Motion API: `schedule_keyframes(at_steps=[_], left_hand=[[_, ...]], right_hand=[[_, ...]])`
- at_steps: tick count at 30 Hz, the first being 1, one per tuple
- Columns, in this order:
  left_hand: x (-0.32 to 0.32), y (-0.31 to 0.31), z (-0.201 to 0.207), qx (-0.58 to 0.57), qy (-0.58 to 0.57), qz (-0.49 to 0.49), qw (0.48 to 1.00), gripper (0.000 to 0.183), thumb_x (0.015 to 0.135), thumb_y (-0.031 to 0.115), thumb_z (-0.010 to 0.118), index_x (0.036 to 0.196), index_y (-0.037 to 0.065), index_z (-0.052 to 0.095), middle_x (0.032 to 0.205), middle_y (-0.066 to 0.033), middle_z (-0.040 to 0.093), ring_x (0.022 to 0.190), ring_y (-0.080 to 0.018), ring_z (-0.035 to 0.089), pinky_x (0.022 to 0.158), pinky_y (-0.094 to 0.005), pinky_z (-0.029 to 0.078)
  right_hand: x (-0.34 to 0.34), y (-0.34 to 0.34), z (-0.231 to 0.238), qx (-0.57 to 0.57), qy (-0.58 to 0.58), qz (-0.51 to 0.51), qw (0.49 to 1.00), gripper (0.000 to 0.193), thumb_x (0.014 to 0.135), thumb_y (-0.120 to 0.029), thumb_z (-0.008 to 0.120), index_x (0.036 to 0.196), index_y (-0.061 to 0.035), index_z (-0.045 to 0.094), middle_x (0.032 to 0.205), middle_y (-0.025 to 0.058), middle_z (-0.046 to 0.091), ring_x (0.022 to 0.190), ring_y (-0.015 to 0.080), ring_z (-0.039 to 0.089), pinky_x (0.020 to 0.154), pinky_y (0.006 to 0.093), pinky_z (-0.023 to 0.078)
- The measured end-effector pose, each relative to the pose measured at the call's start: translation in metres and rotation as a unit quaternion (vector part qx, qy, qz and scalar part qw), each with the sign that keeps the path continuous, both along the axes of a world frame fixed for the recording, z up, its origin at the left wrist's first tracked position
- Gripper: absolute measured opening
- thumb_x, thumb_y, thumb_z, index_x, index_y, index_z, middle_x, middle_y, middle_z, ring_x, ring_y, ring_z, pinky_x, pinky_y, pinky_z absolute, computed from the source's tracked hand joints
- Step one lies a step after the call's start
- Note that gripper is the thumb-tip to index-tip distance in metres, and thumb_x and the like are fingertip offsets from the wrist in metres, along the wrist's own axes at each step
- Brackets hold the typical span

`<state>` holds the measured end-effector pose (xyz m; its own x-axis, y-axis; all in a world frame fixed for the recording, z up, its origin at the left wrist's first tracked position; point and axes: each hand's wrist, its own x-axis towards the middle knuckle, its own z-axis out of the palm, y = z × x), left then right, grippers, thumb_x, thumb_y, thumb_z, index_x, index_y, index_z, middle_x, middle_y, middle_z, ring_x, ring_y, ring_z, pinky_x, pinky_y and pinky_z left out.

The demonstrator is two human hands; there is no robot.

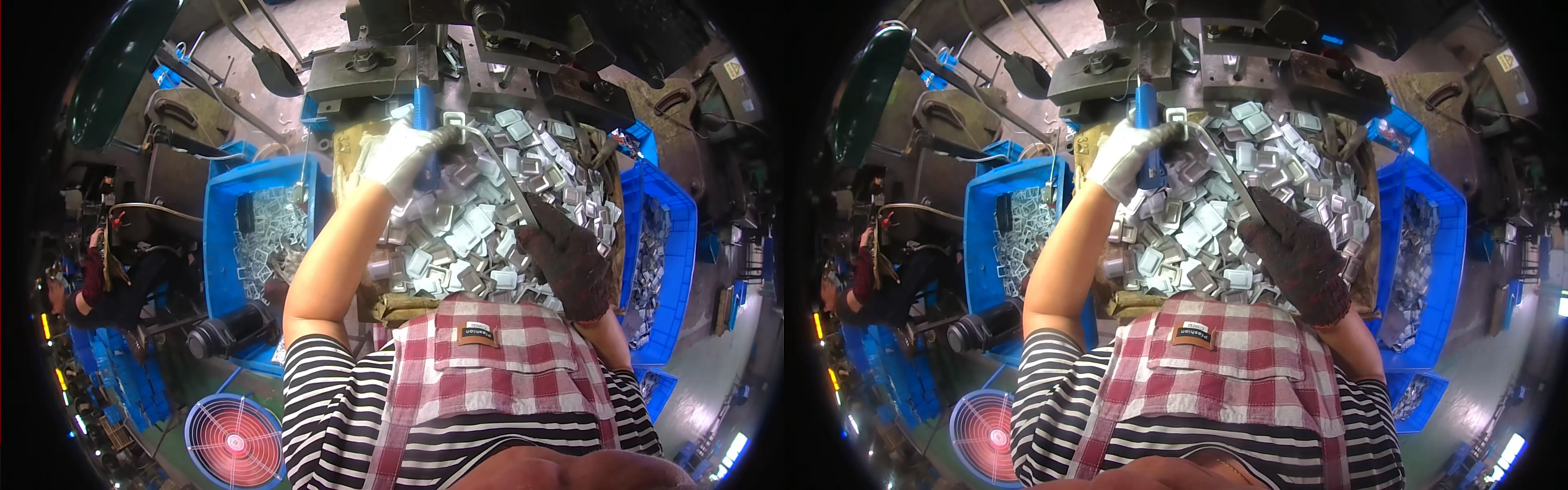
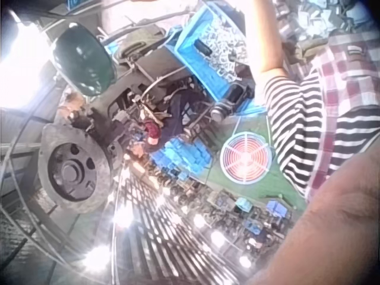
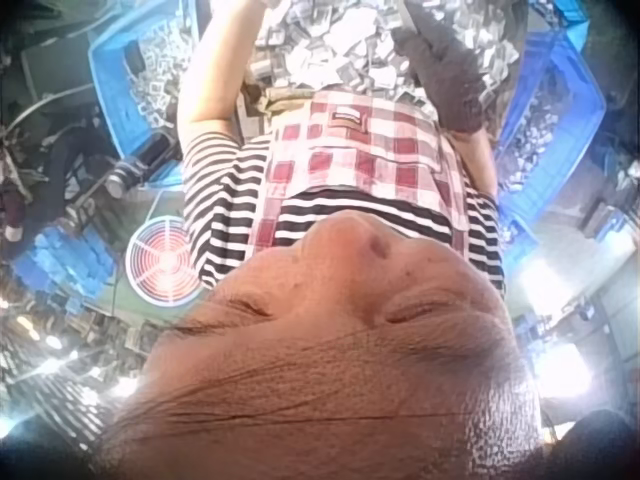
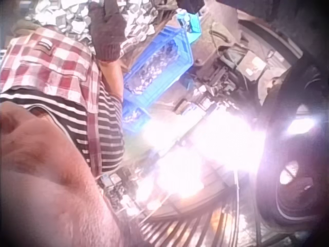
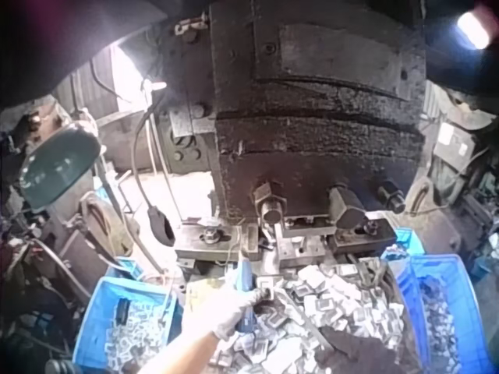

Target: Sorting small metal parts from a pile on a work surface into various bins using a metal scriber tool.

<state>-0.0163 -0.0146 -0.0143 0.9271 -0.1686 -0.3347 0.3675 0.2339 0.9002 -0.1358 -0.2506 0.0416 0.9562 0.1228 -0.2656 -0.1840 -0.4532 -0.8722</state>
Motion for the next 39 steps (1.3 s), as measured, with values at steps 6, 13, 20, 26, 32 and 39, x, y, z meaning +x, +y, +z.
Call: schedule_keyframes(at_steps=[6, 13, 20, 26, 32, 39], left_hand=[[0.009, 0.02, 0.029, 0.196, -0.071, -0.106, 0.972, 0.022, 0.086, 0.003, 0.069, 0.108, 0.002, 0.066, 0.091, -0.0091, 0.073, 0.076, -0.0143, 0.071, 0.064, -0.0256, 0.055], [0.027, 0.026, 0.034, 0.4, -0.133, -0.197, 0.885, 0.029, 0.085, 0.015, 0.073, 0.108, -0.001, 0.067, 0.089, -0.014, 0.073, 0.077, -0.0195, 0.069, 0.075, -0.0327, 0.055], [0.068, 0.012, 0.058, 0.687, -0.244, -0.237, 0.642, 0.03, 0.093, 0.027, 0.061, 0.106, 0.0, 0.064, 0.104, -0.024, 0.069, 0.099, -0.0387, 0.066, 0.087, -0.0456, 0.052], [0.11, -0.023, 0.068, 0.731, -0.159, -0.345, 0.567, 0.028, 0.088, 0.015, 0.057, 0.108, 0.001, 0.071, 0.11, -0.0214, 0.07, 0.102, -0.0345, 0.07, 0.086, -0.0409, 0.056], [0.061, 0.005, 0.031, 0.564, -0.236, -0.135, 0.78, 0.036, 0.086, 0.027, 0.071, 0.111, 0.002, 0.066, 0.096, -0.0236, 0.069, 0.089, -0.0378, 0.069, 0.083, -0.0437, 0.054], [0.008, 0.01, 0.005, 0.55, -0.304, -0.253, 0.736, 0.039, 0.082, 0.021, 0.075, 0.12, 0.012, 0.067, 0.1, -0.0187, 0.069, 0.088, -0.0362, 0.068, 0.084, -0.0411, 0.054]], right_hand=[[0.0, -0.006, 0.003, -0.057, -0.043, 0.06, 0.996, 0.046, 0.091, -0.017, 0.07, 0.131, 0.0024, 0.059, 0.088, 0.0149, 0.071, 0.078, 0.0155, 0.068, 0.071, 0.0305, 0.054], [0.004, -0.016, 0.003, -0.08, 0.007, 0.072, 0.994, 0.045, 0.092, -0.018, 0.069, 0.131, 0.002, 0.059, 0.087, 0.0149, 0.07, 0.075, 0.0148, 0.067, 0.067, 0.0307, 0.054], [0.014, -0.032, 0.001, -0.047, -0.032, -0.142, 0.988, 0.034, 0.095, -0.013, 0.063, 0.128, -0.0072, 0.065, 0.07, -0.0037, 0.06, 0.055, 0.0013, 0.052, 0.048, 0.0221, 0.039], [0.056, -0.006, -0.007, -0.045, -0.132, -0.143, 0.98, 0.033, 0.094, -0.019, 0.065, 0.125, -0.0078, 0.066, 0.07, -0.002, 0.06, 0.056, 0.003, 0.05, 0.05, 0.0241, 0.041], [0.091, -0.002, -0.042, -0.078, -0.174, -0.124, 0.974, 0.033, 0.093, -0.022, 0.065, 0.123, -0.0072, 0.064, 0.078, 0.0095, 0.067, 0.065, 0.0201, 0.063, 0.062, 0.034, 0.05], [0.088, 0.006, -0.051, -0.167, -0.283, -0.073, 0.942, 0.033, 0.092, -0.022, 0.066, 0.121, -0.0082, 0.063, 0.089, 0.018, 0.07, 0.08, 0.0366, 0.067, 0.073, 0.0441, 0.053]])
